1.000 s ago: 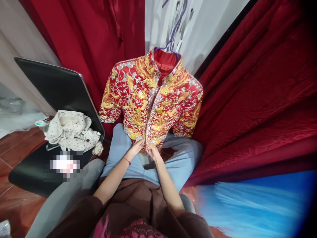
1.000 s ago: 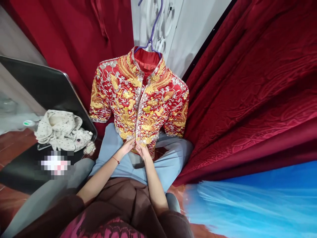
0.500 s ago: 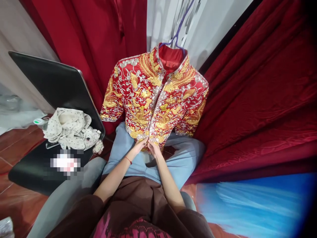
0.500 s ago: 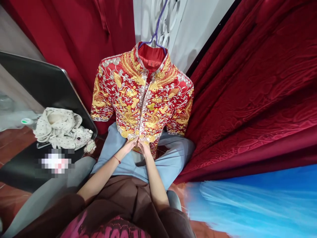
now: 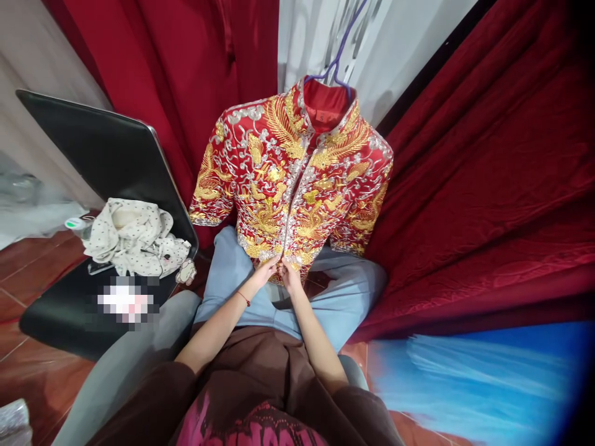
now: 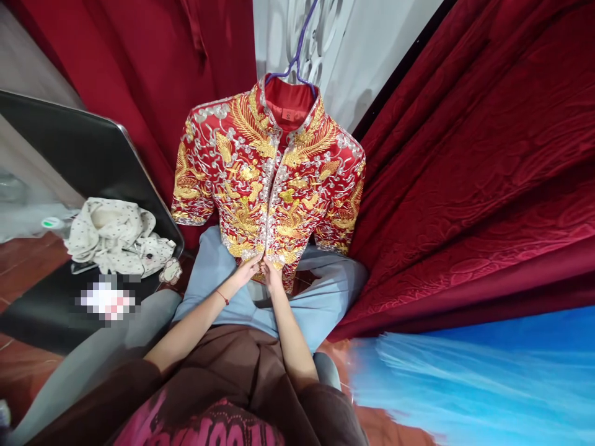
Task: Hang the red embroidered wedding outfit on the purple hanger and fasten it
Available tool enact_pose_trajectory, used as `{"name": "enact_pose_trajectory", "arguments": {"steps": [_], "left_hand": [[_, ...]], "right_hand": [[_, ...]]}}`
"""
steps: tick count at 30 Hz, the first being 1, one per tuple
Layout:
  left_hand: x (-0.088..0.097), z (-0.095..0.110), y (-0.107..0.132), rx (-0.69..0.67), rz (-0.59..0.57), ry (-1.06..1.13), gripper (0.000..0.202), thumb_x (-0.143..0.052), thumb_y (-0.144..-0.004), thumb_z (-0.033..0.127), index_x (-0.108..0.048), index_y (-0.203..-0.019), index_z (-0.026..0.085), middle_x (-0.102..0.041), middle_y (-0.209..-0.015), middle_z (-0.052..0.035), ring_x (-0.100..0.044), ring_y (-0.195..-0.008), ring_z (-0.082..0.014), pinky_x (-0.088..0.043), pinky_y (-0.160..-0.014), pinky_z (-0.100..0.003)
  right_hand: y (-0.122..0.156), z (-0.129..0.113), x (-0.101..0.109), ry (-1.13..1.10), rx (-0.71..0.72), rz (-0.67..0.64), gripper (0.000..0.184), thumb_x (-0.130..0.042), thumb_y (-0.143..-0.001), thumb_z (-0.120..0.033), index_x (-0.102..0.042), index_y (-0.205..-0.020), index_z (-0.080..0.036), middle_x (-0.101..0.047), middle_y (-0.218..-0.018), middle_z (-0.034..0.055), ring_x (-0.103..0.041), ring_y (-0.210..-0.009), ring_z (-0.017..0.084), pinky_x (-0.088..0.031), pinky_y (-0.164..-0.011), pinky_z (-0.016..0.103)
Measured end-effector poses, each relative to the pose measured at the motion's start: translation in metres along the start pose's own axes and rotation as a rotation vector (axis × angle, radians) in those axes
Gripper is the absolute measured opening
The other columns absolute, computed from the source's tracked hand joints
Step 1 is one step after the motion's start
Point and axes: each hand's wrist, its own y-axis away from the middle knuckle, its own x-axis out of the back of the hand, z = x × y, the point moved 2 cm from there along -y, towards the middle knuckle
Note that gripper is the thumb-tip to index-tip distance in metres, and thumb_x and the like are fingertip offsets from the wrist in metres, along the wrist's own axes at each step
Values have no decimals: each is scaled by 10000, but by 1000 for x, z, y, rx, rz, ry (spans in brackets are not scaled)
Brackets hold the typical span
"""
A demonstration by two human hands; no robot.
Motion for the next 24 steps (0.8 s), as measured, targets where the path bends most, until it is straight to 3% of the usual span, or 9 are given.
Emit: {"name": "enact_pose_trajectory", "arguments": {"steps": [6,14,20,24], "left_hand": [[-4,-6,3,20,22,0,263,-826,-691,334,-637,-653,156,-537,-580,27,-512,-604,-99,-450,-693,-265],[-4,-1,2,8,49,12,285,-819,-684,338,-608,-609,162,-501,-531,45,-454,-541,-85,-420,-618,-254],[-7,-4,8,-27,98,27,229,-835,-670,296,-664,-695,146,-633,-653,-11,-581,-679,-125,-462,-731,-277],[-12,-5,12,-47,117,46,305,-873,-610,290,-706,-817,142,-716,-810,-43,-630,-768,-137,-472,-774,-276]], "right_hand": [[-1,1,1,11,-29,-21,90,-744,-712,-227,-658,-722,-200,-650,-633,-46,-582,-560,85,-522,-608,195],[-1,5,-1,9,-47,-62,97,-759,-694,-226,-671,-716,-188,-659,-636,-41,-580,-555,80,-522,-590,186],[-3,5,0,-15,-17,-73,134,-778,-666,-241,-671,-734,-200,-657,-645,-45,-567,-557,78,-526,-596,177],[-4,6,3,-19,15,-65,156,-786,-661,-251,-661,-744,-209,-670,-650,-32,-577,-565,99,-537,-600,206]]}}
